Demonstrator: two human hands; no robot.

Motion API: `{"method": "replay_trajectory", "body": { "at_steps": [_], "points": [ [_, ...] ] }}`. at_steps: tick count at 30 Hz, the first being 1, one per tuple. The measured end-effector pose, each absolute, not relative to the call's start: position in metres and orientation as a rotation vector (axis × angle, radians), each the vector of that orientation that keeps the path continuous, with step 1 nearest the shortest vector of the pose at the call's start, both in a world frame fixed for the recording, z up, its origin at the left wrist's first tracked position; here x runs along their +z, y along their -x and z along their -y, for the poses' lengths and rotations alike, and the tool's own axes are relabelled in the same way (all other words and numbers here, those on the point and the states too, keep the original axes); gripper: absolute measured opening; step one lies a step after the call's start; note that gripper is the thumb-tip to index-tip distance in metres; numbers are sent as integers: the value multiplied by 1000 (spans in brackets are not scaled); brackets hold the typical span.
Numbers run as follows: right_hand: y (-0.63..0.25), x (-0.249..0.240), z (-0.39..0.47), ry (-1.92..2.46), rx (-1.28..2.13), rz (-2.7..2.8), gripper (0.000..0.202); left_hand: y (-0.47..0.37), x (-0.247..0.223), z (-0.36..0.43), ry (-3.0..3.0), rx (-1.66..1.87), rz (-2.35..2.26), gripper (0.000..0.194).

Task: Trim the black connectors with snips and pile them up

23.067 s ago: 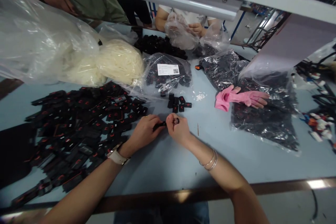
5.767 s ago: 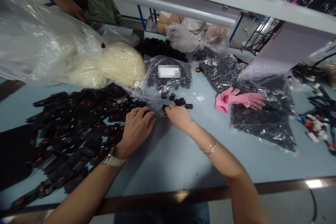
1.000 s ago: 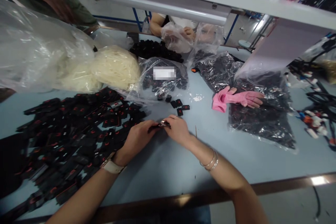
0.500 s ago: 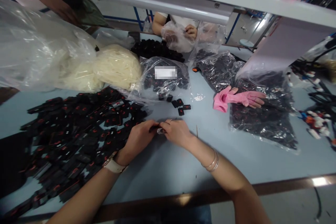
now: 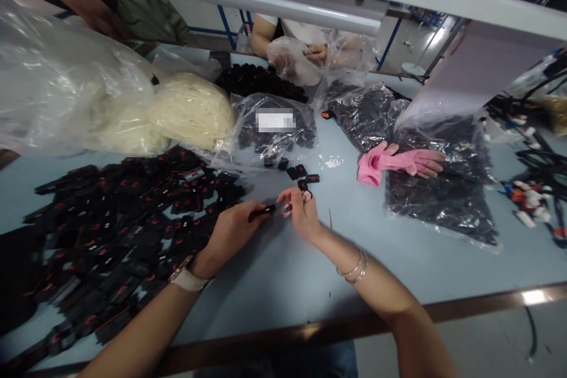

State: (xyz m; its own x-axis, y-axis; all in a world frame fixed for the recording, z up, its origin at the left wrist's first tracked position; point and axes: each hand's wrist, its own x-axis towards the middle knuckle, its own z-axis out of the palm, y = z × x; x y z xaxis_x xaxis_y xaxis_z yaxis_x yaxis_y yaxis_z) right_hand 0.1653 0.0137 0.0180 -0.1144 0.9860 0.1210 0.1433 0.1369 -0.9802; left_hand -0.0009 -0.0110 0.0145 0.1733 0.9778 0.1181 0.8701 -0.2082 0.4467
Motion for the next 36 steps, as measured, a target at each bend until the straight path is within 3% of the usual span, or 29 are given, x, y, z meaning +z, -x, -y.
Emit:
{"method": "replay_trajectory", "body": {
  "at_steps": [36],
  "points": [
    [-153,21,-9,1273,812,1886,33,1,11,12,-2201,586,-1765,8]
  ]
}}
